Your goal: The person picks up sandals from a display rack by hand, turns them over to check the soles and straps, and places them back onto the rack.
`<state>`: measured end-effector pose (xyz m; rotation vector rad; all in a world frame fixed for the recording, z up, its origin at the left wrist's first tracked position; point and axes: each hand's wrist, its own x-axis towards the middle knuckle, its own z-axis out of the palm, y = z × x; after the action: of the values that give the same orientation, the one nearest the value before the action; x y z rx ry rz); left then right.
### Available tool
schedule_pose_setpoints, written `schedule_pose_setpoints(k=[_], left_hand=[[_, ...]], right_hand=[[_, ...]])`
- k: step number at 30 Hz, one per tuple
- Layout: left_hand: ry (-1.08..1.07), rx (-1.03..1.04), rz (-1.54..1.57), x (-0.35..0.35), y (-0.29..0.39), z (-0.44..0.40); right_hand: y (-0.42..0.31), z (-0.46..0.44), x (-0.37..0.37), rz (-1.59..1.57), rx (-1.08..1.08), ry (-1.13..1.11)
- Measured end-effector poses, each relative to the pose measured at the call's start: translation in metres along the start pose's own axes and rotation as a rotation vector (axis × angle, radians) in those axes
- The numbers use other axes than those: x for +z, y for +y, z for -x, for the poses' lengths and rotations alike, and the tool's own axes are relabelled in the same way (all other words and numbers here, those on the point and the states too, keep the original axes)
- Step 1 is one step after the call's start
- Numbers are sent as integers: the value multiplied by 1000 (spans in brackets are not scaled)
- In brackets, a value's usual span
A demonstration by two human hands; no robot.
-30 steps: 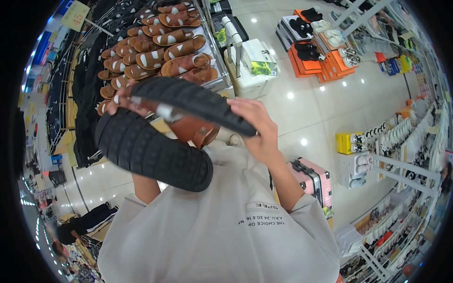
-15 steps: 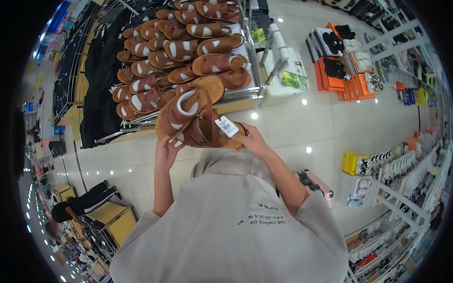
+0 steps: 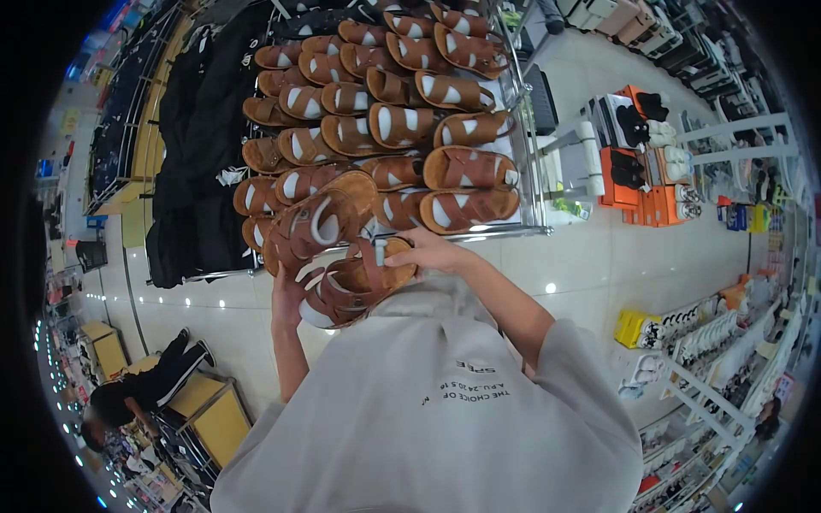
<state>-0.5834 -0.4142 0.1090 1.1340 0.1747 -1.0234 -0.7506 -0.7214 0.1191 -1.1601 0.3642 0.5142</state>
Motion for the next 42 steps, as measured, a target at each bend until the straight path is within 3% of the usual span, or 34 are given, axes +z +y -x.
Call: schedule_pose_setpoints(k=[4, 7, 14, 17, 18, 20, 23, 26, 32, 35, 38, 42], left_hand=[[144, -16, -31, -22, 12, -12], [218, -28, 3, -23, 12, -9], [343, 89, 39, -29, 19, -13], [444, 100, 46, -37, 22, -10], [475, 93, 61, -39, 23, -11], [462, 116, 114, -49, 20, -6], [454, 130, 166, -57, 20, 1], [495, 138, 165, -61, 23, 6], [565, 184, 170, -52, 23, 12], [594, 196, 169, -47, 21, 12], [596, 210, 176, -44, 20, 8], [587, 216, 157, -47, 22, 1]], right_hand=[[-11, -33, 10, -142, 18, 70], [-3, -47, 15, -73, 75, 133], [-29, -74, 9, 145, 62, -38], [-6, -104, -39, -25, 229, -109], [-17, -112, -48, 51, 144, -129], [-10, -135, -61, 1215, -236, 297], [-6, -166, -82, 1729, -386, 287], [3, -194, -99, 1982, -414, 74], [16, -219, -100, 2066, -53, 45], [17, -214, -90, 1949, -15, 67], [-1, -193, -78, 2040, -47, -30], [-4, -206, -65, 2068, 311, -183]])
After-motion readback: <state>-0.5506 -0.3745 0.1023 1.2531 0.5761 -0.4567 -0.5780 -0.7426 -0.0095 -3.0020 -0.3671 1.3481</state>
